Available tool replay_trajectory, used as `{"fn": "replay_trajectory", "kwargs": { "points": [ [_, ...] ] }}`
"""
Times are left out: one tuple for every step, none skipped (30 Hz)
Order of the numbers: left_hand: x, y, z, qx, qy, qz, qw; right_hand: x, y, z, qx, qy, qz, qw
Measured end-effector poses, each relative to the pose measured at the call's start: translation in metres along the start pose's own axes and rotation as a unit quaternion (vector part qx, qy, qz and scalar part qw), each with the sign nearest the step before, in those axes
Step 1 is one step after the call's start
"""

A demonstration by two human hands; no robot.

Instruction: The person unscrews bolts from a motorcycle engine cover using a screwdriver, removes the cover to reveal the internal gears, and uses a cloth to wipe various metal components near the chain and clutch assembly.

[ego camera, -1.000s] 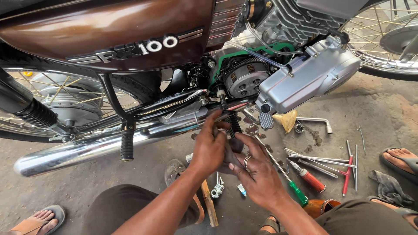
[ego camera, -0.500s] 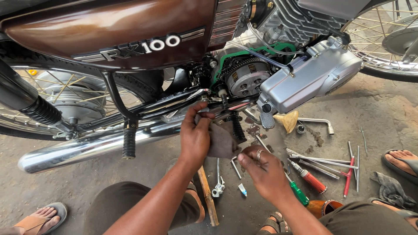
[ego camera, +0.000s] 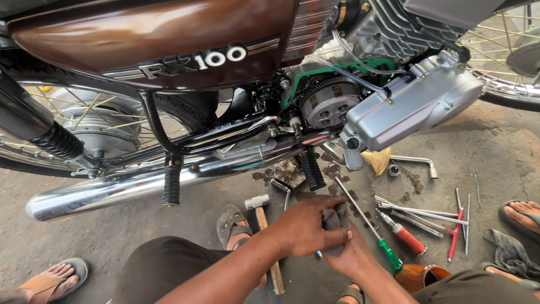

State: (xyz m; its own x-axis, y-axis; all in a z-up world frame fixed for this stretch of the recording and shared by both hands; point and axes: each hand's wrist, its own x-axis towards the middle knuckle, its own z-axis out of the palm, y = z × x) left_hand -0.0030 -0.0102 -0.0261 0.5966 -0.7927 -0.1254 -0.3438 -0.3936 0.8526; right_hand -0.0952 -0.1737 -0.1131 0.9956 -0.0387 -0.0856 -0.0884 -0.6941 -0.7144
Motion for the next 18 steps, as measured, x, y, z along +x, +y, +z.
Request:
{"fn": "replay_trajectory", "kwargs": {
  "points": [
    [0.001, -0.001, 0.000, 0.001, 0.016, -0.001, 1.000, 0.002, -0.003, 0.001, -0.017, -0.006, -0.006, 1.000],
    [0.002, -0.001, 0.000, 0.002, 0.031, -0.001, 1.000, 0.003, -0.007, 0.000, -0.035, -0.012, -0.013, 0.999],
    [0.002, 0.000, -0.001, 0.002, 0.047, -0.002, 0.999, 0.005, -0.012, -0.002, -0.024, -0.009, 0.014, 1.000],
    [0.001, 0.000, -0.003, -0.006, 0.058, -0.017, 0.998, 0.006, -0.019, -0.004, -0.012, -0.006, 0.042, 0.999],
    [0.002, 0.001, -0.008, -0.014, 0.070, -0.032, 0.997, 0.007, -0.026, -0.009, -0.002, -0.002, 0.069, 0.998],
    [0.002, 0.003, -0.012, -0.022, 0.081, -0.046, 0.995, 0.009, -0.035, -0.013, 0.011, 0.019, 0.084, 0.996],
    [0.002, 0.006, -0.015, -0.041, 0.086, -0.065, 0.993, 0.011, -0.044, -0.016, 0.024, 0.041, 0.098, 0.994],
    [0.001, 0.010, -0.017, -0.061, 0.092, -0.083, 0.990, 0.013, -0.052, -0.020, 0.037, 0.064, 0.112, 0.991],
    [-0.001, 0.012, -0.018, -0.081, 0.097, -0.103, 0.987, 0.013, -0.059, -0.023, 0.038, 0.075, 0.080, 0.993],
    [-0.002, 0.013, -0.018, -0.094, 0.090, -0.110, 0.985, 0.013, -0.064, -0.027, 0.038, 0.086, 0.048, 0.994],
    [-0.001, 0.013, -0.016, -0.106, 0.083, -0.117, 0.984, 0.014, -0.069, -0.030, 0.039, 0.098, 0.016, 0.994],
    [-0.001, 0.012, -0.014, -0.118, 0.075, -0.123, 0.982, 0.015, -0.073, -0.031, 0.034, 0.084, 0.047, 0.995],
    [-0.001, 0.010, -0.012, -0.103, 0.103, -0.084, 0.986, 0.015, -0.076, -0.031, 0.028, 0.069, 0.080, 0.994],
    [-0.001, 0.008, -0.010, -0.087, 0.131, -0.043, 0.987, 0.014, -0.077, -0.031, 0.022, 0.054, 0.113, 0.992],
    [0.000, 0.006, -0.009, -0.069, 0.158, -0.002, 0.985, 0.015, -0.078, -0.031, 0.030, 0.060, 0.112, 0.991],
    [0.000, 0.006, -0.008, -0.084, 0.158, -0.028, 0.983, 0.015, -0.077, -0.031, 0.038, 0.065, 0.111, 0.991],
    [-0.002, 0.007, -0.008, -0.099, 0.159, -0.054, 0.981, 0.016, -0.076, -0.031, 0.046, 0.070, 0.110, 0.990],
    [-0.001, 0.008, -0.009, -0.114, 0.159, -0.081, 0.977, 0.018, -0.074, -0.033, 0.123, 0.057, 0.100, 0.986]
  ]
}}
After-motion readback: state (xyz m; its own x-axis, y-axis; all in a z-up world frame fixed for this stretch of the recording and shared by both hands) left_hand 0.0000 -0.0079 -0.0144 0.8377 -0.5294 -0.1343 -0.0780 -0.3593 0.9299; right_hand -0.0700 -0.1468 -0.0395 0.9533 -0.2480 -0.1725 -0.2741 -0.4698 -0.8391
